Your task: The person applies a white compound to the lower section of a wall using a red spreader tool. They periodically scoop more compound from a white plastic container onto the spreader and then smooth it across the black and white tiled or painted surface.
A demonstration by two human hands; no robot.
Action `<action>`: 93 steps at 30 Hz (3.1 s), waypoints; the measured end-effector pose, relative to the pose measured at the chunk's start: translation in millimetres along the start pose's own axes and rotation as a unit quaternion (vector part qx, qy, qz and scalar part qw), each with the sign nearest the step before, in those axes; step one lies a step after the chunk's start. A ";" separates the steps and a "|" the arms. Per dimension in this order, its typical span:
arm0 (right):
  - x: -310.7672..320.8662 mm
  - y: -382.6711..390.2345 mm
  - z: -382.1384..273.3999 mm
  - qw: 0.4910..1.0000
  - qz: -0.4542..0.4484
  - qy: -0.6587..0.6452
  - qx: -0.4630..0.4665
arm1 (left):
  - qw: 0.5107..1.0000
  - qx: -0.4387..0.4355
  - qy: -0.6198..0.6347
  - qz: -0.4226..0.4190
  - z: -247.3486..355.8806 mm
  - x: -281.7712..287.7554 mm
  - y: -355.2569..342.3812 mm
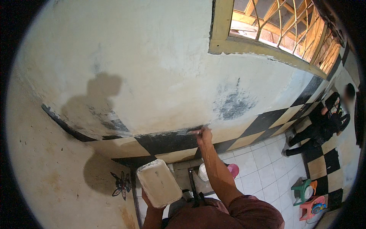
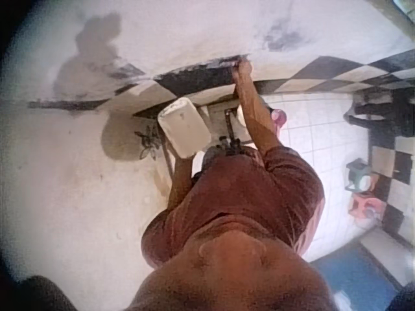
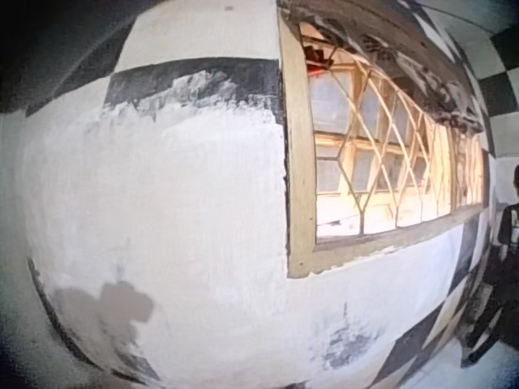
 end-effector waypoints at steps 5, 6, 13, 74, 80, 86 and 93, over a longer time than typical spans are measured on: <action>-34.8 47.6 -8.1 0.996 -0.086 -0.031 0.002 | 0.999 -0.021 -0.025 0.034 13.3 10.2 2.6; -17.6 60.7 -12.0 0.997 -0.063 0.032 0.027 | 0.999 -0.019 -0.023 0.028 11.8 7.1 1.0; 57.8 46.4 -96.4 0.765 0.053 0.521 0.374 | 0.999 -0.025 -0.009 0.047 5.5 17.6 -1.7; -48.0 76.3 64.3 0.636 0.090 0.558 0.525 | 0.991 -0.099 -0.088 0.011 183.9 87.0 15.5; -209.2 201.3 260.9 0.677 -0.132 0.613 0.385 | 0.994 -0.091 -0.054 -0.006 202.2 37.6 51.9; -190.1 266.4 293.6 0.725 -0.254 0.533 0.355 | 0.995 -0.085 -0.055 0.004 241.4 77.5 77.4; -42.1 106.7 226.0 0.982 -0.037 0.182 0.031 | 0.998 -0.051 -0.027 0.033 232.4 70.0 83.7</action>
Point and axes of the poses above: each hand's wrist, its own y-axis away from the middle knuckle, its own x-axis out of the back of the hand, z = x × y, the point moved 10 cm from there along -y, towards the middle knuckle, and after that the axes turned 6 degrees about y, right-handed, at the moved point
